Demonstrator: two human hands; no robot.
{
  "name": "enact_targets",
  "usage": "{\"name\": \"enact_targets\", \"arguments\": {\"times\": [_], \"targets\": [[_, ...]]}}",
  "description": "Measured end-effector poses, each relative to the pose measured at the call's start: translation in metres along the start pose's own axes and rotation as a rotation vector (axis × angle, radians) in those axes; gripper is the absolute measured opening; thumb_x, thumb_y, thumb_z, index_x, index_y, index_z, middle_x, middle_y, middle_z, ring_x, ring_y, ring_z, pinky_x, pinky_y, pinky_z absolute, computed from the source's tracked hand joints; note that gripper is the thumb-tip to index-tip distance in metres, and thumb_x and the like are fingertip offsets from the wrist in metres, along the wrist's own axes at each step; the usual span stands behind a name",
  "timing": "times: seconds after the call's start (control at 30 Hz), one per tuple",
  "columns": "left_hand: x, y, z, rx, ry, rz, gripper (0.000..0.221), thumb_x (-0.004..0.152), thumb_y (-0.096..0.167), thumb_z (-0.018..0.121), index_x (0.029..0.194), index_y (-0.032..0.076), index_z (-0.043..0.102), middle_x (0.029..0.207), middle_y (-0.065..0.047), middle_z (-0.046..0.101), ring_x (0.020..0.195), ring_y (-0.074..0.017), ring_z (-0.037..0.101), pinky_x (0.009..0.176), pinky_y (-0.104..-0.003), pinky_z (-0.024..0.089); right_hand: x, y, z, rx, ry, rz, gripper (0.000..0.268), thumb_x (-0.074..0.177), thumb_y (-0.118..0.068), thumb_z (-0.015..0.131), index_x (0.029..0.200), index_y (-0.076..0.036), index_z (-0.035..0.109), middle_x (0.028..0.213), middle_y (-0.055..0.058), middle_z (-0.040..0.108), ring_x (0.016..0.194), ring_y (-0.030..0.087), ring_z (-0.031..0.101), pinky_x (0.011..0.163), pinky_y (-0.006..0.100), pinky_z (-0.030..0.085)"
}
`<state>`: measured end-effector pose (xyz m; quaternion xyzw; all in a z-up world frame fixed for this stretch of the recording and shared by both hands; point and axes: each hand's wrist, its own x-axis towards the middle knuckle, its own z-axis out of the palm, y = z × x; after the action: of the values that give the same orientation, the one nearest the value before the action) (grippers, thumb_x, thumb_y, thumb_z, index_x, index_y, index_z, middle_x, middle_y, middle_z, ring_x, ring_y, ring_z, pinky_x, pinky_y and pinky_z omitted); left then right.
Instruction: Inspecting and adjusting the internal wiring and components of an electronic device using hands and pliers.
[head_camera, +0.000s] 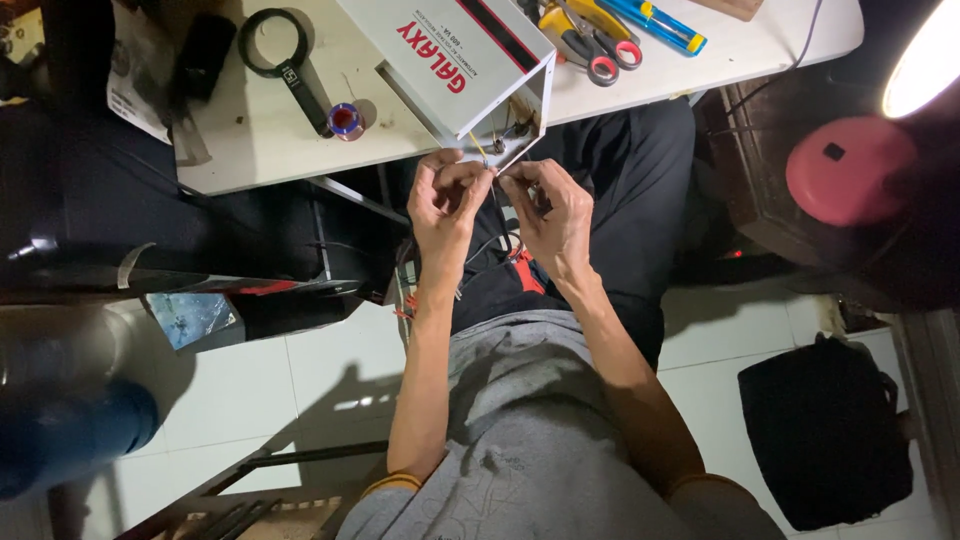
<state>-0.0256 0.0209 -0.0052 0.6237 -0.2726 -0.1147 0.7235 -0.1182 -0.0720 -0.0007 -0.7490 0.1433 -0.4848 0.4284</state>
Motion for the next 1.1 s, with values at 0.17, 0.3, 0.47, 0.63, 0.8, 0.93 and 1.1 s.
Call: {"name": "enact_targets", "arguments": {"times": [0.17, 0.3, 0.47, 0.63, 0.8, 0.93, 1.1], "targets": [[-0.005, 0.015, -0.001, 0.144, -0.026, -0.078, 0.026, 0.089, 0.023, 0.086, 0.109, 0.012, 0.073, 0.087, -0.006, 0.076, 0.082, -0.0095, 0.071, 0.074, -0.028, 0.059, -0.001, -0.005, 0.000, -0.035, -0.013, -0.002, 0.007, 0.095, 0.003, 0.075, 0.095, -0.003, 0.070, 0.077, 0.011, 0.065, 0.060, 0.026, 0.061, 0.050, 0.031, 0.045], [-0.004, 0.021, -0.008, 0.202, -0.084, -0.120, 0.015, 0.091, 0.025, 0.083, 0.093, 0.011, 0.079, 0.076, -0.005, 0.074, 0.077, -0.0074, 0.069, 0.070, -0.027, 0.059, -0.002, -0.001, -0.002, -0.052, -0.024, 0.043, 0.007, 0.095, -0.002, 0.078, 0.093, -0.004, 0.072, 0.076, 0.010, 0.066, 0.058, 0.023, 0.060, 0.050, 0.030, 0.045], [-0.005, 0.021, -0.005, 0.153, -0.090, -0.109, 0.017, 0.094, 0.026, 0.080, 0.095, 0.009, 0.078, 0.077, -0.007, 0.074, 0.076, -0.0079, 0.069, 0.069, -0.027, 0.059, -0.008, -0.007, 0.001, 0.308, -0.052, 0.463, 0.011, 0.101, -0.011, 0.072, 0.093, -0.003, 0.072, 0.073, 0.006, 0.063, 0.065, 0.010, 0.059, 0.056, 0.025, 0.047], [-0.004, 0.016, -0.003, 0.119, -0.103, -0.107, 0.019, 0.096, 0.024, 0.077, 0.097, 0.005, 0.077, 0.080, -0.011, 0.076, 0.072, -0.0145, 0.074, 0.070, -0.027, 0.060, -0.027, 0.020, 0.004, 0.826, -0.001, 0.958, 0.015, 0.101, -0.014, 0.064, 0.092, -0.002, 0.066, 0.076, 0.008, 0.065, 0.072, 0.015, 0.072, 0.066, 0.024, 0.058], [-0.003, 0.005, -0.005, 0.084, -0.076, -0.065, 0.018, 0.097, 0.020, 0.076, 0.097, 0.002, 0.076, 0.081, -0.015, 0.075, 0.073, -0.0181, 0.074, 0.072, -0.030, 0.060, -0.039, 0.023, -0.004, 0.650, 0.063, 0.843, 0.024, 0.109, -0.021, 0.058, 0.091, -0.005, 0.064, 0.072, 0.004, 0.056, 0.067, 0.014, 0.065, 0.061, 0.023, 0.048], [-0.005, 0.014, 0.000, 0.064, -0.058, -0.062, 0.018, 0.096, 0.019, 0.077, 0.093, 0.001, 0.075, 0.076, -0.013, 0.074, 0.070, -0.0154, 0.074, 0.068, -0.028, 0.059, -0.032, 0.023, -0.006, 0.503, 0.031, 0.596, 0.036, 0.111, -0.020, 0.056, 0.079, -0.004, 0.062, 0.063, 0.006, 0.056, 0.061, 0.015, 0.063, 0.060, 0.024, 0.045], [-0.007, 0.003, -0.003, 0.152, -0.054, -0.065, 0.018, 0.095, 0.022, 0.079, 0.090, 0.005, 0.075, 0.075, -0.011, 0.072, 0.072, -0.0138, 0.072, 0.069, -0.028, 0.058, -0.018, 0.008, -0.012, 0.043, 0.006, 0.054, 0.025, 0.098, 0.000, 0.070, 0.123, -0.001, 0.067, 0.096, 0.015, 0.068, 0.074, 0.024, 0.068, 0.066, 0.035, 0.054]]}}
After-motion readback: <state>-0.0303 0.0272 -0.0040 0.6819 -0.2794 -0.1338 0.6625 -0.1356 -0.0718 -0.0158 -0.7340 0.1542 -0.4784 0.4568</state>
